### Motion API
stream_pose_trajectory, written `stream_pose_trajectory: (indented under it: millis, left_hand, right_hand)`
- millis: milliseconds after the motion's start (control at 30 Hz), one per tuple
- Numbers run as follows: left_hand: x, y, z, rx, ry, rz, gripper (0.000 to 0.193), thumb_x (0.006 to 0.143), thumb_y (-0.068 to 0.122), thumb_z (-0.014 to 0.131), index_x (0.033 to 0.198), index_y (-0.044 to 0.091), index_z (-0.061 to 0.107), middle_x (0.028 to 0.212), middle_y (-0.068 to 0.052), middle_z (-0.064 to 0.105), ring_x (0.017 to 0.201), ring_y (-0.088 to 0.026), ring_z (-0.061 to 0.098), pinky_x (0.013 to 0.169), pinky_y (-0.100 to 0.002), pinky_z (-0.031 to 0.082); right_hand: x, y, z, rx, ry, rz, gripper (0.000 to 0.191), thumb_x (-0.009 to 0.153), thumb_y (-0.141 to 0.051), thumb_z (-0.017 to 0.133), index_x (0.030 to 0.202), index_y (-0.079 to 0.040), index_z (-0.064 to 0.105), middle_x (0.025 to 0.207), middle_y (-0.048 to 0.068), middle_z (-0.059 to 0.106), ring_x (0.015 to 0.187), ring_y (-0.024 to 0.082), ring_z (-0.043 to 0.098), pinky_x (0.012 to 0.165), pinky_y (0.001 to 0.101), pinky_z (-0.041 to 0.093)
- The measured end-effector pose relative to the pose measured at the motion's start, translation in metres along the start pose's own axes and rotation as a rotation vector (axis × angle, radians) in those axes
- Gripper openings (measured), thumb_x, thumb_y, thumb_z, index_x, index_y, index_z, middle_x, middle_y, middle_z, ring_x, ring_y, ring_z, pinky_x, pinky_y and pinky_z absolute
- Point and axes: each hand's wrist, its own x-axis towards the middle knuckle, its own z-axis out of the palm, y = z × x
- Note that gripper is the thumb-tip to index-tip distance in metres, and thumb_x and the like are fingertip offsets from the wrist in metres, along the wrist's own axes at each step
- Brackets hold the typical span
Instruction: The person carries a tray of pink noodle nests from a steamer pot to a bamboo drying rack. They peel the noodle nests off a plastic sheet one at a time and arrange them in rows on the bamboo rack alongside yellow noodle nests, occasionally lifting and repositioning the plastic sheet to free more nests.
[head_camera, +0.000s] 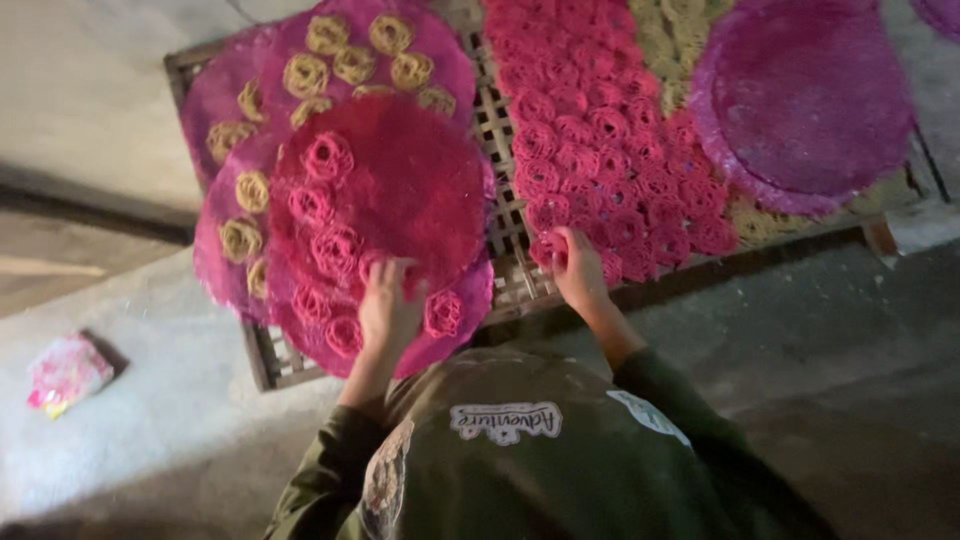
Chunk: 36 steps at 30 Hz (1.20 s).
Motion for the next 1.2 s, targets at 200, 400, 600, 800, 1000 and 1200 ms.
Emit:
stream_pose_trajectory:
  millis: [200,400,600,800,1000,1200]
  left_hand:
    - [0.011,-0.062,0.008,0.358,0.369,-0.133,0.054,0.092,0.035,0.068,0.14,0.014,0.057,0.14,-0.011,0.054,0.128,-0.035,0.048,0.104,-0.051,0.041]
    - [0.019,-0.061,0.035,0.675,0.548,0.018,0.057,0.096,0.031,0.064,0.147,0.008,0.056,0.153,-0.01,0.048,0.138,-0.033,0.044,0.108,-0.049,0.04]
    - [0.028,-0.047,0.015,0.646,0.348,0.095,0.055,0.072,0.023,0.076,0.125,0.014,0.063,0.141,-0.013,0.051,0.134,-0.038,0.043,0.107,-0.052,0.039]
    - [0.025,-0.015,-0.019,0.277,0.152,0.124,0.032,0.083,0.012,0.07,0.114,0.011,0.062,0.108,-0.01,0.071,0.107,-0.032,0.066,0.1,-0.05,0.048]
    - [-0.04,0.079,0.017,-0.103,-0.019,0.28,0.039,0.084,0.019,0.071,0.121,0.011,0.061,0.104,-0.013,0.071,0.089,-0.036,0.07,0.074,-0.047,0.056]
    - [-0.061,0.11,0.043,-0.159,0.011,0.348,0.042,0.088,0.02,0.073,0.125,0.006,0.06,0.11,-0.018,0.063,0.102,-0.04,0.064,0.082,-0.048,0.055]
  right_hand:
    - [-0.001,-0.013,-0.019,-0.18,0.095,-0.218,0.044,0.094,-0.01,0.069,0.136,-0.007,0.056,0.11,0.021,0.058,0.108,0.043,0.056,0.096,0.0553,0.046]
    - [-0.029,-0.033,-0.024,0.058,0.083,-0.314,0.039,0.092,-0.01,0.067,0.131,-0.007,0.059,0.121,0.021,0.058,0.117,0.042,0.054,0.099,0.0526,0.046]
    - [-0.049,-0.041,-0.017,0.226,-0.048,-0.343,0.037,0.092,-0.008,0.067,0.128,-0.007,0.061,0.118,0.019,0.058,0.112,0.038,0.059,0.093,0.0475,0.05]
    - [-0.048,-0.038,0.028,0.783,-0.524,0.067,0.035,0.099,-0.019,0.066,0.131,-0.006,0.062,0.111,0.007,0.068,0.099,0.019,0.067,0.087,0.0336,0.056]
    - [-0.053,-0.019,0.043,1.552,-0.696,0.683,0.044,0.099,-0.034,0.058,0.131,-0.004,0.06,0.117,0.008,0.071,0.105,0.019,0.071,0.094,0.0341,0.058]
    - [-0.057,0.034,0.003,0.765,-0.442,0.23,0.038,0.099,-0.02,0.064,0.133,-0.004,0.061,0.115,0.013,0.073,0.102,0.026,0.072,0.088,0.0393,0.057]
